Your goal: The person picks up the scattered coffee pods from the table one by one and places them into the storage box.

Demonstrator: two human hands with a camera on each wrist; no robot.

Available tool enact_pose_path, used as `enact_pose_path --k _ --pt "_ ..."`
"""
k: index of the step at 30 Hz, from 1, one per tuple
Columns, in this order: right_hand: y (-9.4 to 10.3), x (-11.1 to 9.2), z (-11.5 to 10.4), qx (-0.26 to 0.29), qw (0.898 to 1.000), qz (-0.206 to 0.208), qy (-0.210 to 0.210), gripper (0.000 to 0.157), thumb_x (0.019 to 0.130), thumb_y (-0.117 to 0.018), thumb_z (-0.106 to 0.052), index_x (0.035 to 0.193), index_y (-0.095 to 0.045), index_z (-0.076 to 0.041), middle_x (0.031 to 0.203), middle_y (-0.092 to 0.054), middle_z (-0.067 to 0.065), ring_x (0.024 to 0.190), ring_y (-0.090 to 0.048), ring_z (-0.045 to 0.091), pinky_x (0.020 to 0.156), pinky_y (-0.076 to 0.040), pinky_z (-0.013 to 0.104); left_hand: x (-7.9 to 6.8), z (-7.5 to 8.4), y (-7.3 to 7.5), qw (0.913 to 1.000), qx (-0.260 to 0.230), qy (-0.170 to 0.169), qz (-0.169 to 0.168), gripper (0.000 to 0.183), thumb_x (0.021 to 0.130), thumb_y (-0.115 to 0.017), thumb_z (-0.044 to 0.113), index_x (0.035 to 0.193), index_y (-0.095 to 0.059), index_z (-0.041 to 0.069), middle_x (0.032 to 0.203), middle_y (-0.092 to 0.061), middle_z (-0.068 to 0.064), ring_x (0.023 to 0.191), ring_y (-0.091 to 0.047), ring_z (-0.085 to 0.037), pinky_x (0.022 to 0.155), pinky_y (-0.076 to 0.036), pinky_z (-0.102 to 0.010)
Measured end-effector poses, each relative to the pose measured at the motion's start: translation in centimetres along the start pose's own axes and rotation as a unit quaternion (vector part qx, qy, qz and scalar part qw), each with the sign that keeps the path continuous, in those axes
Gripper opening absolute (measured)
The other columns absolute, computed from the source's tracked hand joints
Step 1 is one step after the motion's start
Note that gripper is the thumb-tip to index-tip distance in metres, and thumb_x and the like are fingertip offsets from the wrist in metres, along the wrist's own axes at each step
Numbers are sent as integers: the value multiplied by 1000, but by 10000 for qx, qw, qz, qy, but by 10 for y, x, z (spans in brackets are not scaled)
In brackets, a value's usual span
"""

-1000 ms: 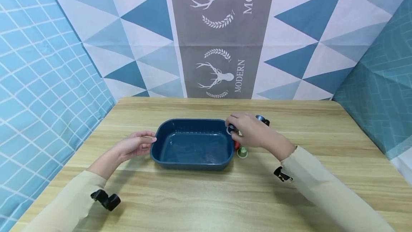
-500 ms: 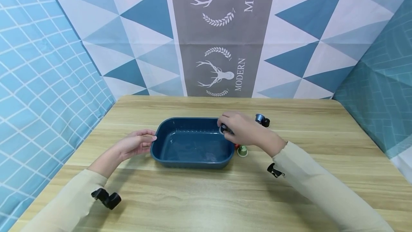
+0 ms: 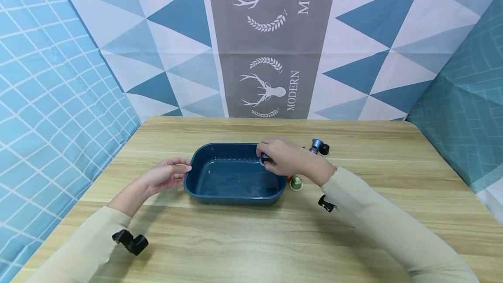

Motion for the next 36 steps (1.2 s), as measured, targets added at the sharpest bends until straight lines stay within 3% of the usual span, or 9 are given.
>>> enact_pose_path --k 12,36 --pt "-3 23 -8 114 9992 -389 52 21 89 -64 -12 109 -63 -10 107 -64 4 89 -57 12 80 -52 30 2 -1 0 10000 -69 -9 -1 24 96 -54 14 117 -47 4 83 -61 7 75 -59 -3 70 -53 -18" --pt "-12 62 -25 43 9969 -491 614 15 88 -62 -9 102 -63 -8 101 -64 5 82 -55 12 75 -50 27 0 -2 1 9999 -71 51 71 27 96 -55 15 119 -47 3 85 -60 6 76 -58 -4 70 -52 -19"
Point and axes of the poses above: each hand's wrist, its own x-axis towards the middle knuckle, its own y-axis out of the back of the hand, z = x × y, the point moved 5 cm from there along x, towards the middle knuckle
